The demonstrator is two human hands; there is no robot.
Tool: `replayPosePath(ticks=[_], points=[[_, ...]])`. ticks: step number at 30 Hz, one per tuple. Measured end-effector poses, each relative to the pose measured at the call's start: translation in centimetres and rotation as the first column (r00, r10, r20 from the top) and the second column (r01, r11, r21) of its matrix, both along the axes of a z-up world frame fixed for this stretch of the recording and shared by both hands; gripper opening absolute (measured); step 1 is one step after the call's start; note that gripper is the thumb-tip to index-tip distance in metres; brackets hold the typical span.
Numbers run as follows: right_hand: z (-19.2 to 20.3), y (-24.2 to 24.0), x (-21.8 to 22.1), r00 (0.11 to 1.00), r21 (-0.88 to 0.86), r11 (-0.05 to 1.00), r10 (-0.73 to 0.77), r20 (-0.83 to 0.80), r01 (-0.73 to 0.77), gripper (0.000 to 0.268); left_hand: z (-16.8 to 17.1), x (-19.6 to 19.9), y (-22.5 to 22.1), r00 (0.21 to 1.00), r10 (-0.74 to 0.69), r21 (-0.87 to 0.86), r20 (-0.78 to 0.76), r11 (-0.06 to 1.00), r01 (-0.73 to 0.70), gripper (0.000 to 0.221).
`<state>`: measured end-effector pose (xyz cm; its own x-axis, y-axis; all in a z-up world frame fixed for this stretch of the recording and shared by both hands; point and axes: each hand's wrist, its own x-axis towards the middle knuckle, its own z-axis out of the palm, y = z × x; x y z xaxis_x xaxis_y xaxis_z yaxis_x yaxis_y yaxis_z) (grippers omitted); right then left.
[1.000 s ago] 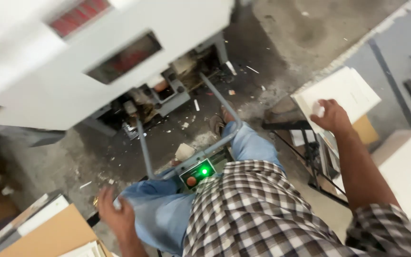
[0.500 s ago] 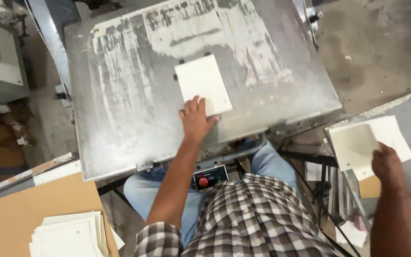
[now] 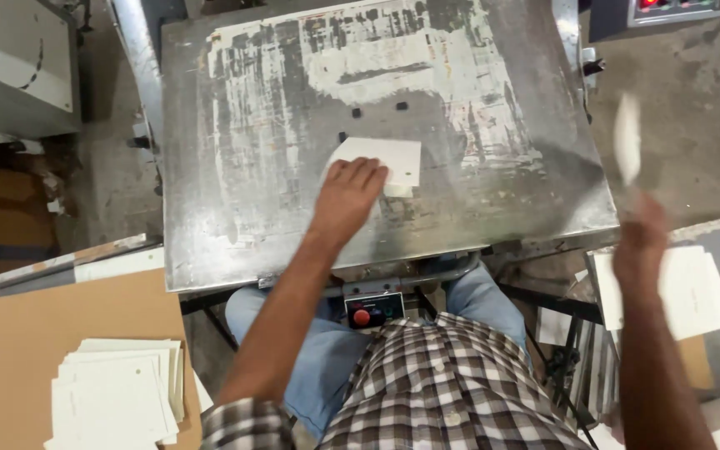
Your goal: Operating an industrial paper processing machine by placing papers and triggering cycles.
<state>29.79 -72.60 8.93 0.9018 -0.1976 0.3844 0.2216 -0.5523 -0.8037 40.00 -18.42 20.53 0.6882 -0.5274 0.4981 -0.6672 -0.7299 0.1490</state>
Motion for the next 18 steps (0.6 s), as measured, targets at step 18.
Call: replayPosePath(ticks=[18], points=[[3.7,31.0,10.3,0.835,-0.658,0.518,0.399,-0.379,-0.546,0.046,-12.7,-35.7,37.2,-0.018,0.999,0.439,0.039,-0.033,-0.898,0.033]])
